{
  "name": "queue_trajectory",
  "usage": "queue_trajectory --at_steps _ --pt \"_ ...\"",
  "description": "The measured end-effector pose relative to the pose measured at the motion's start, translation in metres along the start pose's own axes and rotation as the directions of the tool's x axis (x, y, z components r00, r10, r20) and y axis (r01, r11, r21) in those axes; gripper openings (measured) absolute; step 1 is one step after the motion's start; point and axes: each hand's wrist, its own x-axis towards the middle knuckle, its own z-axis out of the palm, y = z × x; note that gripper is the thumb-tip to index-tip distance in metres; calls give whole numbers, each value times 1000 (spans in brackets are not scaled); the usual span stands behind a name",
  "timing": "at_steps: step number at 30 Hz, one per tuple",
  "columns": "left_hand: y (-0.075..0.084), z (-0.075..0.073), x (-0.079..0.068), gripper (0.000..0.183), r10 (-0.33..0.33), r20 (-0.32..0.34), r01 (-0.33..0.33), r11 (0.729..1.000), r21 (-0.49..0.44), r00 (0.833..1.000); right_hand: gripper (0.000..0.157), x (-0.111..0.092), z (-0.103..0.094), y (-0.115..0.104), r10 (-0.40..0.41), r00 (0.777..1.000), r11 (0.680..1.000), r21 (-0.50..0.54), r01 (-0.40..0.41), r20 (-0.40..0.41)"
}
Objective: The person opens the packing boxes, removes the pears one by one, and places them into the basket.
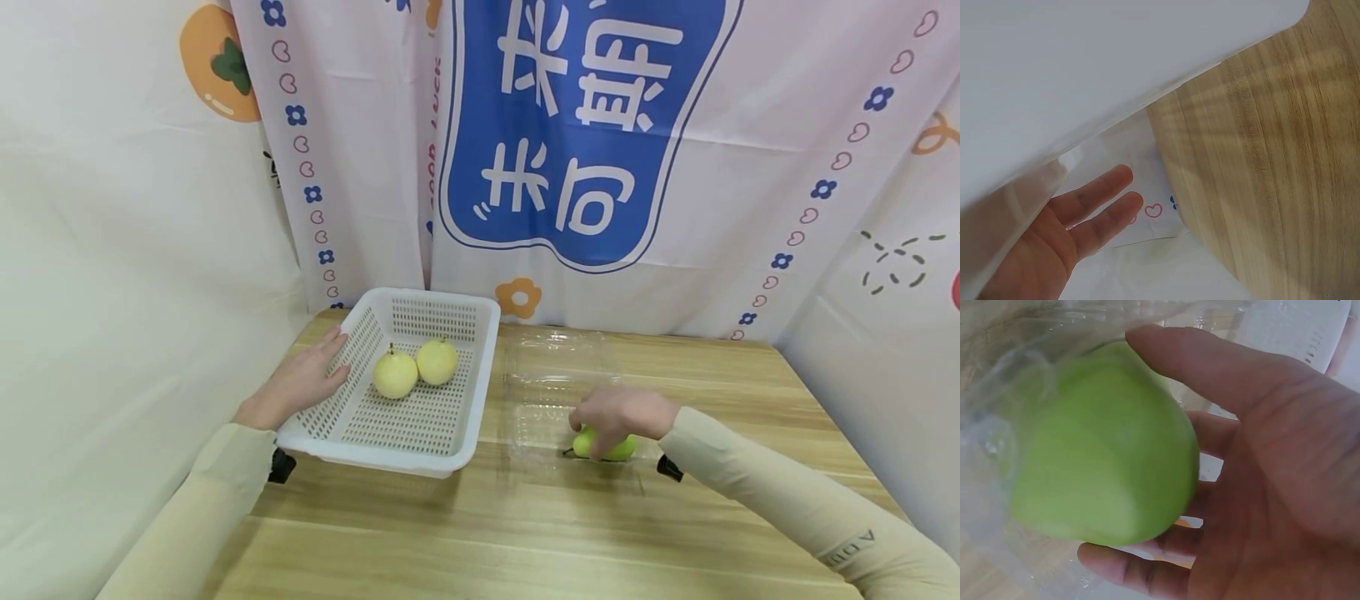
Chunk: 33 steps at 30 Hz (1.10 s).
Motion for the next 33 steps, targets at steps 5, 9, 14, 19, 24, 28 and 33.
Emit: queue_trajectory --at_steps 5,9,14,19,24,28,33 --pt "0 0 0 66 -2 -3 2 1000 -1 1000 21 1 3 -2 5 1000 1000 10 -5 4" --pt "0 0 0 66 -2 -1 2 1000 6 1000 20 1 4 -2 9 1000 1000 -12 -9 10" --pt "-2 1 0 66 -4 -2 4 1000 2 1000 20 2 4 -1 10 1000 1000 -15 -10 8" --pt "-1 2 0 66 0 -7 0 1000 -1 1000 19 2 4 -1 8 1000 1000 2 -8 9" --pt "-1 2 0 66 -2 -4 2 1000 -3 1000 17 2 -1 1 -19 1000 997 71 19 2" --pt "-1 1 -1 66 5 -2 -5 1000 -3 1000 15 4 -8 3 -94 993 992 73 99 -65" --pt "-1 0 -1 66 23 -11 -23 1000 -8 1000 14 7 -20 4 -162 975 981 82 176 -151"
